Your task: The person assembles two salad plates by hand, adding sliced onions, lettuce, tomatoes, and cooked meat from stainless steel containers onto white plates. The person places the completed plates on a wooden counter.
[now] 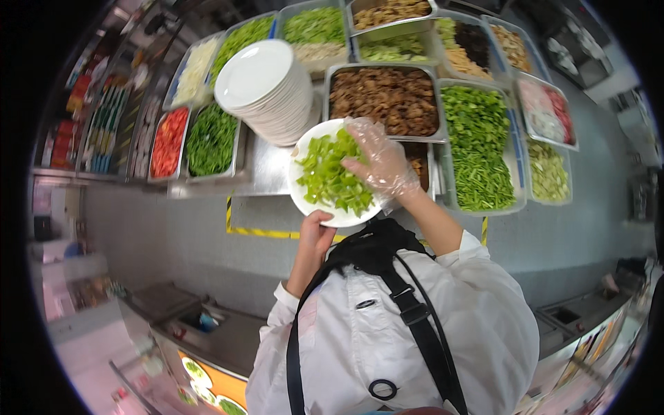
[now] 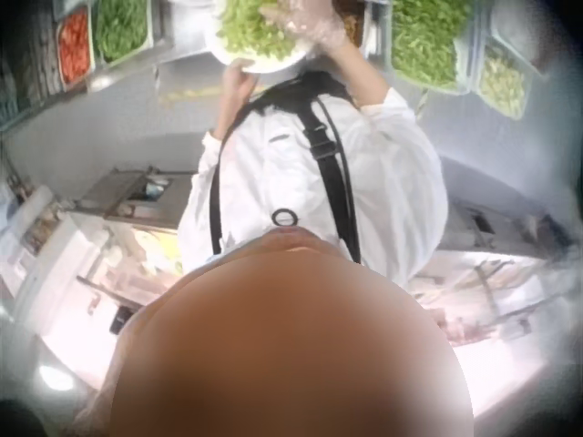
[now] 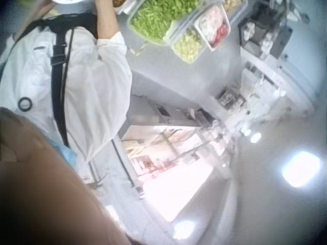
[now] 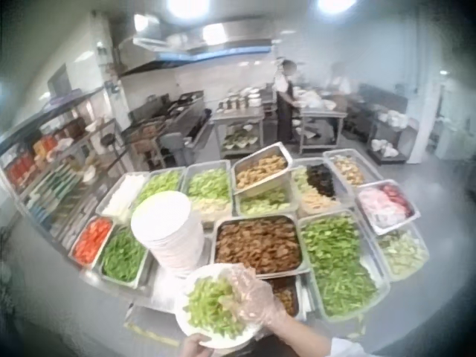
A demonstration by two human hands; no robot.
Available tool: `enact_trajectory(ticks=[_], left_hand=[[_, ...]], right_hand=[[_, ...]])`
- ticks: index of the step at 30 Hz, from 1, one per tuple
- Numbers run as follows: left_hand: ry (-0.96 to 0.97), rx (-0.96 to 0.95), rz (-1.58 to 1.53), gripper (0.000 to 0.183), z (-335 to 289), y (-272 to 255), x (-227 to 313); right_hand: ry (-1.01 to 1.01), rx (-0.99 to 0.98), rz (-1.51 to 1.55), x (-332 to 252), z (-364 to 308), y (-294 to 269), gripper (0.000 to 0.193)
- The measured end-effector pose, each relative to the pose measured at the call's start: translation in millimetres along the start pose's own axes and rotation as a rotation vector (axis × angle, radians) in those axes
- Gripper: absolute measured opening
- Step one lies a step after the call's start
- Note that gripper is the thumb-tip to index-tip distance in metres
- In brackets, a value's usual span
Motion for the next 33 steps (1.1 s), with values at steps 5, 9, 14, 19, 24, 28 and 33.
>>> enact_trajectory(ticks=[5,9,14,19,24,28,33], left_hand=[[0.027,-0.014,0.019,0.061,-9,12,-17],[0.001,0.018,-0.018,0.063,-14,2,-43],[0.027,0.016,-0.036,0.06,-31,18,-56],[0.064,0.005,-0.003,0.058,-28,26,-70],[0.093,0.037,-0.028,0.06,-24,15,-74],[0.135,0.078,-0.019,0.064,-14,17,-73],[0.063,0.09,0.005,0.071,0,30,-100]], right_hand=[[-0.039,0.004,-0.233,4,-13,-8,0.063],[-0.046,-0.06,-0.313,24,-26,-3,0.06],[0.076,-0.096,0.037,30,-31,-36,0.05],[-0.054,-0.1,-0.058,18,-32,-55,0.045],[-0.128,-0.034,0.071,39,-13,-68,0.044],[0.042,0.009,0.252,96,0,-111,0.039],[0.201,0.148,0.335,200,-29,-137,0.036]])
Point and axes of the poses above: each hand's wrist, its own z-axis towards the middle knuckle, its own y-axis out of the palm, x = y × z, the point moved 6 cm from there along z, towards the middle knuckle, and after that the axes turned 14 degrees about y, right-handed, at the moved point
